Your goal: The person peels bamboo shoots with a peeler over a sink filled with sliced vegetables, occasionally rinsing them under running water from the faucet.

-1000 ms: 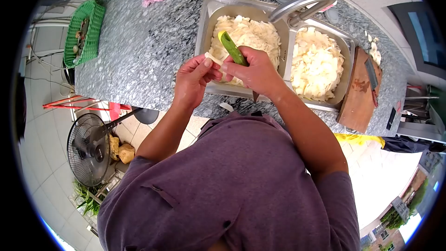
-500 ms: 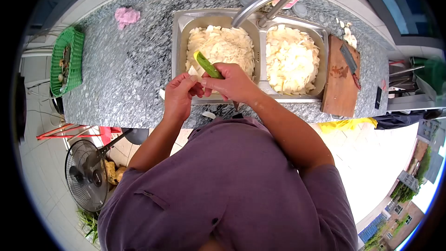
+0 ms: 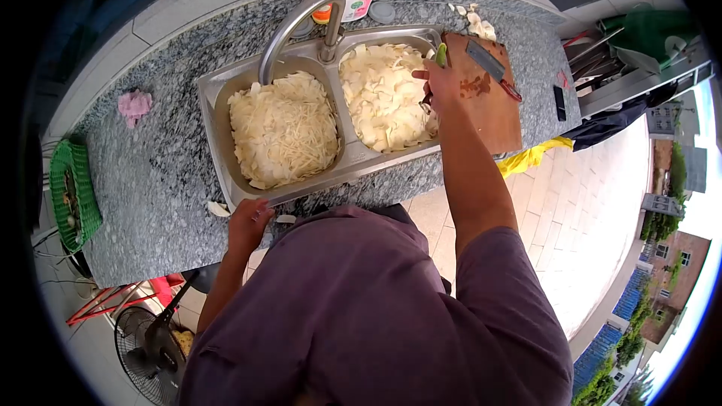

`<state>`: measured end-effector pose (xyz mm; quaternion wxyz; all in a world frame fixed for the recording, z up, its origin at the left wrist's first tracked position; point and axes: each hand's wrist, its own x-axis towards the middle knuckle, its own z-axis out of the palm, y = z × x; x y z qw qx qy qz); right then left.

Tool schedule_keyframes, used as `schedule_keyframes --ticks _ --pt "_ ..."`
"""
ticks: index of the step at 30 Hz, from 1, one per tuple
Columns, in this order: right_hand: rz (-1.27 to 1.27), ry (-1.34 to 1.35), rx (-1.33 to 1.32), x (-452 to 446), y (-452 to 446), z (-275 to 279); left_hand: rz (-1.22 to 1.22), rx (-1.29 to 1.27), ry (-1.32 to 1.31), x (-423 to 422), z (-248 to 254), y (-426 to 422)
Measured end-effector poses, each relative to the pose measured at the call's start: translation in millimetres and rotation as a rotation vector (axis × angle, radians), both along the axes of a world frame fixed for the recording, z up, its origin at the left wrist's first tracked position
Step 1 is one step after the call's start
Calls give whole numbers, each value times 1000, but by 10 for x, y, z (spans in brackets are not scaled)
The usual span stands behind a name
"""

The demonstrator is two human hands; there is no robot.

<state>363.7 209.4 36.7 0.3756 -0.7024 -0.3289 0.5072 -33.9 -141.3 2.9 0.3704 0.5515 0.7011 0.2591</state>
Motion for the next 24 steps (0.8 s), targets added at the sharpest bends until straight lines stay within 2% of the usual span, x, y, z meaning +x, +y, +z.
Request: schedule_keyframes --ticks 2,5,7,9,12,15,18,21,23,24 --pt "-20 -162 94 60 148 301 5 26 -2 -23 -60 -66" --pt "82 -168 -39 -29 145 248 -115 8 6 25 -98 -107" --pt "221 -153 -47 -338 -155 191 -186 12 12 86 -186 -136" --pt "366 -149 -181 -633 -487 25 -217 0 0 169 -272 -175" --pt "533 -4 -264 -1041 -1059 -352 -299 -2 169 250 -197 -131" --pt "775 -113 -272 -1371 -1404 -255 -324 11 165 252 -231 -141" --pt "994 -245 -243 -1527 -1491 -180 -286 74 151 291 -174 -134" --pt "1104 -347 -93 -1535 -1475 -220 -276 55 179 251 -433 -235" --pt "1119 -411 -122 -1644 -1472 70 -208 41 207 251 -460 -250" --pt "1108 -351 -116 -1651 -1488 88 -174 59 221 258 -482 -243"
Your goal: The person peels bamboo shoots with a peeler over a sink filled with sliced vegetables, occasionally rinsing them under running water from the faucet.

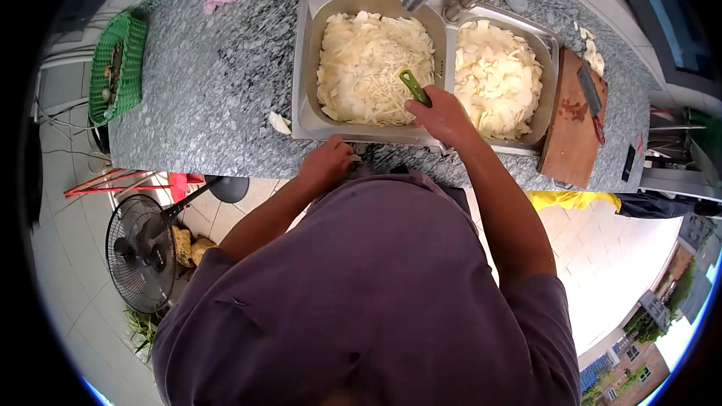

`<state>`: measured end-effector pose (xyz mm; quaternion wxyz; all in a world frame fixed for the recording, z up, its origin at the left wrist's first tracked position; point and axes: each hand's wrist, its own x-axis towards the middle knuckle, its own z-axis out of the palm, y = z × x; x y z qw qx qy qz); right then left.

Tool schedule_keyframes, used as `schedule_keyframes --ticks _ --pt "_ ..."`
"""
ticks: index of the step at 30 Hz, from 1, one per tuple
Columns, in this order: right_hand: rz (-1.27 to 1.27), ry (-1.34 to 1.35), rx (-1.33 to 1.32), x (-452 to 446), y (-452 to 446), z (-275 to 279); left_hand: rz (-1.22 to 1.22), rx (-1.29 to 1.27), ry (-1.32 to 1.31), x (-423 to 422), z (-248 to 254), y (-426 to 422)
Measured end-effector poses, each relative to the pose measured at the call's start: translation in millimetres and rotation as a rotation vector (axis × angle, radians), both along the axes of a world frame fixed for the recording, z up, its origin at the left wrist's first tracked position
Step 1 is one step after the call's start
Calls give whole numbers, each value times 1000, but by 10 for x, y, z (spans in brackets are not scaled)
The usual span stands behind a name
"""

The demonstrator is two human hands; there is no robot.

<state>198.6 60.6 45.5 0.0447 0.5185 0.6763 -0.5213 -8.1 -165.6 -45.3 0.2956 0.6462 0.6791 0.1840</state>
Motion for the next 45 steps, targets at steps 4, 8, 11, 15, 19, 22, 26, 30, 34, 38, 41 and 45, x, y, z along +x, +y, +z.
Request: schedule_keyframes --ticks 4,8,11,15,19,22,26,30,34,38,41,45 --pt "37 89 -64 -186 -84 291 422 -175 -371 -48 262 155" --pt "16 231 -111 -372 -204 421 895 -425 -1447 -177 569 370" --pt "15 400 -112 -478 -248 454 886 -388 -1632 -171 922 491" --pt "-245 605 -130 -645 -304 703 839 -364 -1754 -161 1081 536" --pt "-374 642 3 -713 -309 964 885 -349 -1770 -88 1165 556" --pt "-457 717 26 -832 -287 1008 858 -344 -1801 -62 1201 539" --pt "-458 766 65 -995 -310 928 831 -341 -1841 -66 1182 532" --pt "-418 774 79 -1139 -374 802 913 -341 -1862 -13 1356 575" --pt "-405 780 76 -1186 -387 707 918 -366 -1939 3 1387 578" --pt "-344 758 248 -1251 -305 545 897 -383 -2043 -24 1241 547" --pt "-399 684 371 -1361 -30 343 894 -428 -2018 -107 1229 532" --pt "-470 607 399 -1383 314 177 1035 -413 -1920 -156 1312 599"
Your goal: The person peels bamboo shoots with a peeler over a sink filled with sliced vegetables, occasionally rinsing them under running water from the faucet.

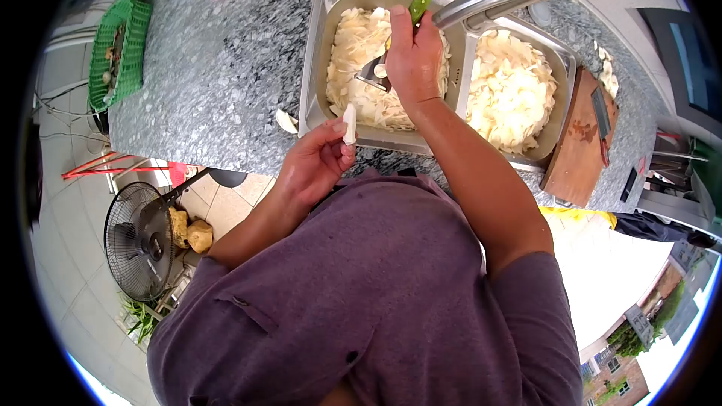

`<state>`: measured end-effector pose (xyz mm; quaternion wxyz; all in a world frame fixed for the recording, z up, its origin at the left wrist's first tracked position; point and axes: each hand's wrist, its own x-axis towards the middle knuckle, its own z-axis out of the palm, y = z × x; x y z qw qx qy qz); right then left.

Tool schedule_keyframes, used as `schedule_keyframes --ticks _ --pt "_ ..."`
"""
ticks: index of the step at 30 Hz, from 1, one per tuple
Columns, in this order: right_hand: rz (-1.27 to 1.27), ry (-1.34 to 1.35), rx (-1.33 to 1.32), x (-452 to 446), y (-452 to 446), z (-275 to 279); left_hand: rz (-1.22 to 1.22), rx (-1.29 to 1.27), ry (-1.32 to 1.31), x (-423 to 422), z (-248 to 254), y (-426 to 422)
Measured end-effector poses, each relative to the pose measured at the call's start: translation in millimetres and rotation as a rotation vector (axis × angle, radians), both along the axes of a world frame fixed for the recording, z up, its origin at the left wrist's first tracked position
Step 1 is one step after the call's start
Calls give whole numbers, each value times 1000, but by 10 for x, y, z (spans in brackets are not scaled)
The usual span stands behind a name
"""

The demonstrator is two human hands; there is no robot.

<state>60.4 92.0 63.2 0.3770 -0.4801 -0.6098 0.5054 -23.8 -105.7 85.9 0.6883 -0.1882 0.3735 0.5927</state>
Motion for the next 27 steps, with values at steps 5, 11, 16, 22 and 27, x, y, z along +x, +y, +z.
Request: schedule_keyframes --ticks 5,11,16,22,27 --pt "97 178 -339 -44 -306 370 77 -23 70 -58 -30 144" --pt "133 260 -378 -58 -398 356 91 4 72 -2 -48 189" --pt "152 301 -348 -31 -425 381 110 -21 77 45 43 244" --pt "128 244 -267 -30 -357 286 68 11 85 56 40 182" --pt "-28 101 -91 -71 -14 -106 43 -11 81 34 138 143"
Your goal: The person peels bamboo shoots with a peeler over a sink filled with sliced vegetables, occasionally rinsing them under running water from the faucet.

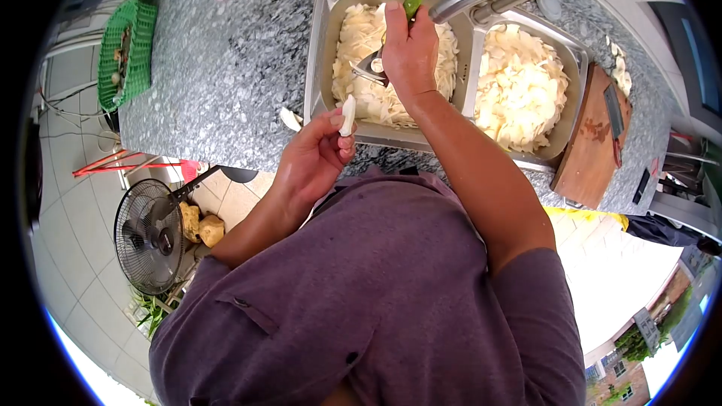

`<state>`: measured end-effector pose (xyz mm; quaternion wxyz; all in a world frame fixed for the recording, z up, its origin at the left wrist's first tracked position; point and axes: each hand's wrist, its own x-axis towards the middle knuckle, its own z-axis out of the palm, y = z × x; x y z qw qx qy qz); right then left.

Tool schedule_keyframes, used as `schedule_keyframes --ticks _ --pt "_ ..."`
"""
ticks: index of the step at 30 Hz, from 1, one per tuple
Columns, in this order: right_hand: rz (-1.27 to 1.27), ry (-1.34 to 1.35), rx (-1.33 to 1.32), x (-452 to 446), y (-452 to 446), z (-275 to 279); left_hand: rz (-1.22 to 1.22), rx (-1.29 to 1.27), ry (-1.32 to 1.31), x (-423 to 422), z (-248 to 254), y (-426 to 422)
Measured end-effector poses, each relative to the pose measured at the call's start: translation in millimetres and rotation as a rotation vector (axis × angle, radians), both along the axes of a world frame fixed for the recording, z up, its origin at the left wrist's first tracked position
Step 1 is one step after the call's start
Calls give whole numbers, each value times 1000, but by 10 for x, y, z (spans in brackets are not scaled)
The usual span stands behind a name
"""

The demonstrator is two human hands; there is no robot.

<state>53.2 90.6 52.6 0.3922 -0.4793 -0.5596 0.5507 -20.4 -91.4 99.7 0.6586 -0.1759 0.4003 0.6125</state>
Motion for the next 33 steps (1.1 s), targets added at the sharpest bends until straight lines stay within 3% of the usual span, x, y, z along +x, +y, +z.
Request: schedule_keyframes --ticks 3,7,11,14,17,21,33 --pt "35 85 -231 41 -144 309 53 -52 46 7 3 -9" --pt "183 170 -278 88 -444 529 87 -74 52 31 -33 19" --pt "183 150 -199 47 -451 414 59 6 39 71 -8 -17" --pt "170 133 -125 26 -380 350 31 -78 64 106 72 -47" --pt "38 -67 90 8 -138 -60 -15 -61 50 77 58 -93" --pt "62 105 -239 44 -272 385 38 -79 65 38 24 -45" --pt "203 136 -186 78 -462 447 81 -40 64 63 65 -2"
